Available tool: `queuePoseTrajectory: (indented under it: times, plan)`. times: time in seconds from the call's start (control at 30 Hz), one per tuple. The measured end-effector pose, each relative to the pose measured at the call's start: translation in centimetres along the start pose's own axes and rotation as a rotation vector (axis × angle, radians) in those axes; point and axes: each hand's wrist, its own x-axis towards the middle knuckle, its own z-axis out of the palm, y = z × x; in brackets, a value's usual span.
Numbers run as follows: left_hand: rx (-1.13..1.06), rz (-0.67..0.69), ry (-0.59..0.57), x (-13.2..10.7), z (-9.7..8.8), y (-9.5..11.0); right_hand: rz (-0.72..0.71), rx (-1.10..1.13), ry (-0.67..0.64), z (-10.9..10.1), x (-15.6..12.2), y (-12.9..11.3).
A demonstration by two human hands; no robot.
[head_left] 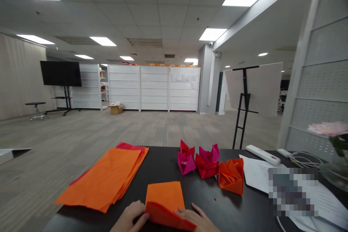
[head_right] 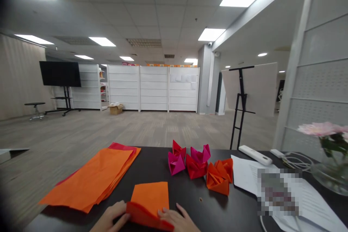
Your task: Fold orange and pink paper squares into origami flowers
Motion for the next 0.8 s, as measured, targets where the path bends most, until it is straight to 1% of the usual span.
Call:
queuePoseTrajectory:
  times: [0.03, 0.07, 0.17, 0.2, 0.27, 0.37, 0.47, 0.53, 0.67, 0.8]
  plan:
    - [-0.037, -0.060, 0.047, -0.1, 0.1, 0.3, 0.042, 0.018, 0.044, 0.2, -0.2, -0.2]
    - [-0.081, -0.105, 0.063, -0.1, 0.2, 0.7, 0.098, 0.039, 0.107, 0.4, -0.4, -0.5]
    - [-0.196, -0.186, 0.011, 0.5, 0.0, 1.9, 0.230, 0.167, 0.281, 0.9, -0.3, -1.3]
    - [-0.206, -0.208, 0.008, 0.8, -0.1, 2.2, 0.254, 0.221, 0.318, 1.0, 0.0, -1.5]
    - [-0.176, -0.258, 0.050, 1.2, -0.2, 2.5, 0.296, 0.309, 0.379, 1.4, 0.8, -1.7]
    - [-0.177, -0.316, 0.072, 1.4, -0.2, 2.7, 0.367, 0.340, 0.486, 2.2, 1.8, -1.9]
    - [-0.240, -0.345, 0.099, 1.6, -0.1, 3.2, 0.369, 0.265, 0.532, 3.0, 1.9, -2.0]
    - [-0.208, -0.343, 0.119, 1.7, 0.0, 3.7, 0.343, 0.169, 0.557, 3.2, 1.6, -2.2]
    - [-0.026, -0.237, 0.099, 2.0, 0.5, 4.2, 0.328, 0.019, 0.584, 3.1, 1.3, -2.7]
    - [0.122, -0.190, 0.074, 2.0, 0.8, 4.1, 0.367, -0.111, 0.526, 3.0, 1.7, -3.3]
